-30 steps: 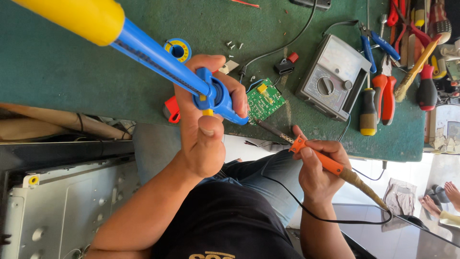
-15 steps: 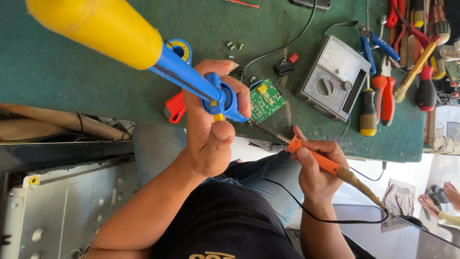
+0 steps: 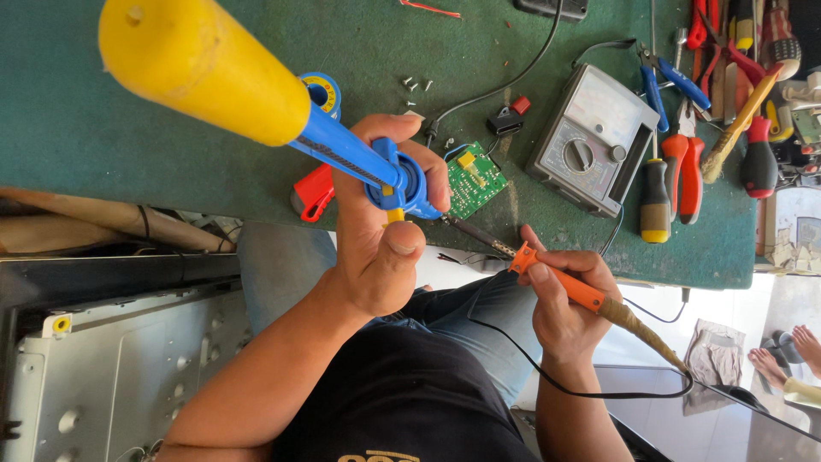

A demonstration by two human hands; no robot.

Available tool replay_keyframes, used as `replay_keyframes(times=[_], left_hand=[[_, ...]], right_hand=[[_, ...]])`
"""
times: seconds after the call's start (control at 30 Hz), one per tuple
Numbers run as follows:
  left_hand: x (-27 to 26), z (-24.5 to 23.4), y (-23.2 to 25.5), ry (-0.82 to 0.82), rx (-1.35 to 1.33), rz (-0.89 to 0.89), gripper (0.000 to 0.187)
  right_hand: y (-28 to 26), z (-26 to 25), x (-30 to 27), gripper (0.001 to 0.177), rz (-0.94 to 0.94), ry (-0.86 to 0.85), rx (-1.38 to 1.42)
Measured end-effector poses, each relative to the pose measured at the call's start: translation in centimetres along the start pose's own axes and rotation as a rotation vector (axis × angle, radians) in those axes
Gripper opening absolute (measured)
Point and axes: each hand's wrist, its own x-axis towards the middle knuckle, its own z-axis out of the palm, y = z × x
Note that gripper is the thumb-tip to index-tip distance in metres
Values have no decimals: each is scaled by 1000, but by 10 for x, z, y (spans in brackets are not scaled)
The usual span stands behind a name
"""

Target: The person solders a green circuit board using a soldering iron and solder wire. They then use a blue and yellow desoldering pump to remove solder from the board and handle small wires and components on the workbench.

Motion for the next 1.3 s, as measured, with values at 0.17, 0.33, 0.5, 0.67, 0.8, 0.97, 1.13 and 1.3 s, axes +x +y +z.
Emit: replay_keyframes(times=[0.17,0.33,0.5,0.67,0.8,0.97,1.13,1.3], left_hand=[[0,0,-1,3,-6,-2,71],[0,0,-2,3,-24,-5,71],[1,2,-4,-1,-43,-11,72],[0,2,-2,-10,-2,-14,74],[0,4,-2,-10,-9,-10,73],[0,5,-2,-17,-13,-19,73],[-2,6,-4,-30,-16,-6,70],[-3,5,-20,-39,-55,24,73]], right_hand=[[-1,0,0,17,8,-5,21],[-6,4,1,21,-26,-6,-35],[-4,2,2,18,16,3,-20],[-4,0,1,14,18,-16,30],[-4,-1,1,16,37,-12,-7],[-3,-1,1,16,53,-9,3],[-5,1,1,15,30,-7,3],[6,-2,2,16,4,17,54]])
